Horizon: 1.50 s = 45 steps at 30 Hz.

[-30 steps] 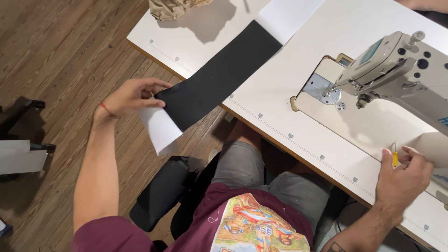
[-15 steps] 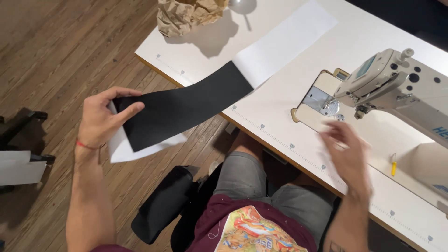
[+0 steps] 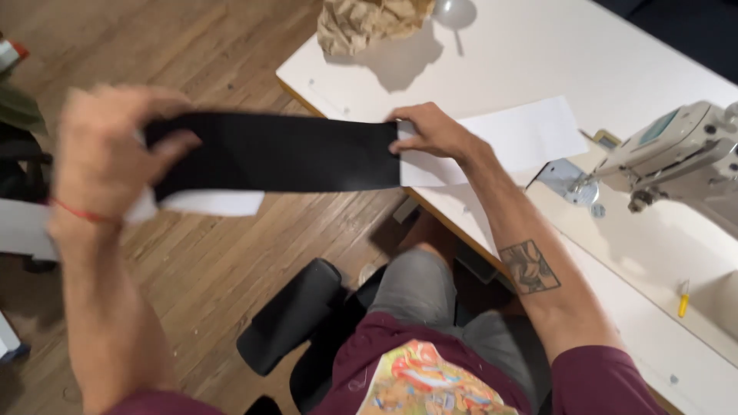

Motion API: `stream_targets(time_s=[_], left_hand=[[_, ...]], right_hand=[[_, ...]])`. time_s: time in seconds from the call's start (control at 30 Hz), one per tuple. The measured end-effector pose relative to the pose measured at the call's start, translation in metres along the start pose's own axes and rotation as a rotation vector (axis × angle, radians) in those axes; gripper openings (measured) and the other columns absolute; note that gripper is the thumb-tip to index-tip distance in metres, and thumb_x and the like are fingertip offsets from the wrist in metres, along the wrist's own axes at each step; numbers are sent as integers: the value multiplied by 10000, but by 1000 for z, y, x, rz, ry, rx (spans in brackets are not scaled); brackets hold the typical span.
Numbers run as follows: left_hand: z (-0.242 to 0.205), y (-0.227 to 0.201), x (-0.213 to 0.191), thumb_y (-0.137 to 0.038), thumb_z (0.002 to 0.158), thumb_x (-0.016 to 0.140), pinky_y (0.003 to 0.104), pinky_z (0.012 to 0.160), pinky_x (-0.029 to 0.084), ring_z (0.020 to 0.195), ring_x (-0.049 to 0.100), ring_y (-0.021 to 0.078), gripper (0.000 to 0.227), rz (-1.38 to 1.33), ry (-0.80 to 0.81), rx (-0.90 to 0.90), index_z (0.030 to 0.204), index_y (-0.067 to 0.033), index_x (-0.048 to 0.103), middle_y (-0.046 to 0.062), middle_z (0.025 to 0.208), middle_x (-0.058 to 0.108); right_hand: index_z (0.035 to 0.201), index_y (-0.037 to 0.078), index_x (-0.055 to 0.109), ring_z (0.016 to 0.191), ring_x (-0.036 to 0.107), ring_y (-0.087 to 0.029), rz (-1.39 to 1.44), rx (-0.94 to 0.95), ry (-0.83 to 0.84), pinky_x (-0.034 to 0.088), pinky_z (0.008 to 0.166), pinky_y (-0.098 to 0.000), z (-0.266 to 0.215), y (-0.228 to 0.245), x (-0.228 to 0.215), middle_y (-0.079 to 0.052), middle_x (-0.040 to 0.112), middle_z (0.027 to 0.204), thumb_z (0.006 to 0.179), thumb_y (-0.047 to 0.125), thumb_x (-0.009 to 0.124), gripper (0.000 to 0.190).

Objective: Aligning and folding leather strips on a sewing machine table for assembly

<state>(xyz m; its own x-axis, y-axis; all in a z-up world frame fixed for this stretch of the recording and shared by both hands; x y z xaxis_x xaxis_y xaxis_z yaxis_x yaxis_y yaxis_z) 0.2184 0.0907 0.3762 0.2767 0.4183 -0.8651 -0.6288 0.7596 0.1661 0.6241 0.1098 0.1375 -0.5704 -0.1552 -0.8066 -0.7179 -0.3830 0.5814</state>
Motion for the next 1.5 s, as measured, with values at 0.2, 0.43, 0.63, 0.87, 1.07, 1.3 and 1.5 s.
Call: stream_targets(time_s=[0.2,0.43,0.63,0.87,1.07,1.3,1.5], left_hand=[[1,141,57,81,1532,904,497,1194,537,1349,694,428,176,-380,-74,-116,1602,165,766,303,1483,713],[133,-48,89,-276,1206,946,575,1297,400,1155,720,318,285,-483,-103,292,1258,-4,880,158,1188,856],[185,-241,170,-626,1178,613,433,995,297,881,460,224,550,-696,45,471,902,-151,639,-5,846,599],[194,-305,285,-635,1190,680,495,987,466,792,649,258,612,-501,351,452,827,-148,606,42,799,704],[185,-270,344,-667,1152,575,490,972,385,875,681,228,564,-288,364,418,922,-191,770,27,927,803],[164,-350,258,-366,995,824,705,1269,371,1421,685,425,374,-153,118,436,1264,-108,854,184,1480,754],[86,-543,258,-502,1243,566,518,1447,359,1678,531,339,637,-821,100,652,1737,-102,527,165,1752,586]], right_hand=[[1010,150,736,827,530,-85,391,30,-220,404,781,-298,-93,138,-42,53,667,905,1004,362,971,316],[1192,142,848,880,766,-78,193,367,-303,597,780,-267,-323,197,-100,52,868,1064,877,345,986,399],[925,437,901,458,507,-108,-303,1044,-313,412,564,-288,-531,197,-104,131,724,457,715,629,968,293],[1445,285,788,1402,741,-232,-145,1352,368,549,1188,-394,-516,20,-80,7,876,1389,945,803,707,724],[1023,41,846,961,825,-317,-55,1200,102,575,903,-478,-441,-34,-64,-147,894,1011,987,750,745,717],[1239,96,823,1147,822,-352,-26,1160,-241,602,963,-533,-432,-47,-59,-72,864,1117,890,707,941,714],[1400,249,660,1152,809,-473,-37,1040,-302,597,1018,-664,-444,-66,-48,-97,840,1060,902,687,948,724]])
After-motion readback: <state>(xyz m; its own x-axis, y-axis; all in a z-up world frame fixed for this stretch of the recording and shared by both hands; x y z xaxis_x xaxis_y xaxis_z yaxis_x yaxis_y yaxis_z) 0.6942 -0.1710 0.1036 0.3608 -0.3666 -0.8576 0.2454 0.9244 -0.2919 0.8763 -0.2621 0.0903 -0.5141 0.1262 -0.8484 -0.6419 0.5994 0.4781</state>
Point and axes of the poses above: each hand's wrist, its own z-axis towards the middle knuckle, its own x-axis out of the palm, y = z × x, the point moved 10 cm from there along z, towards the middle knuckle
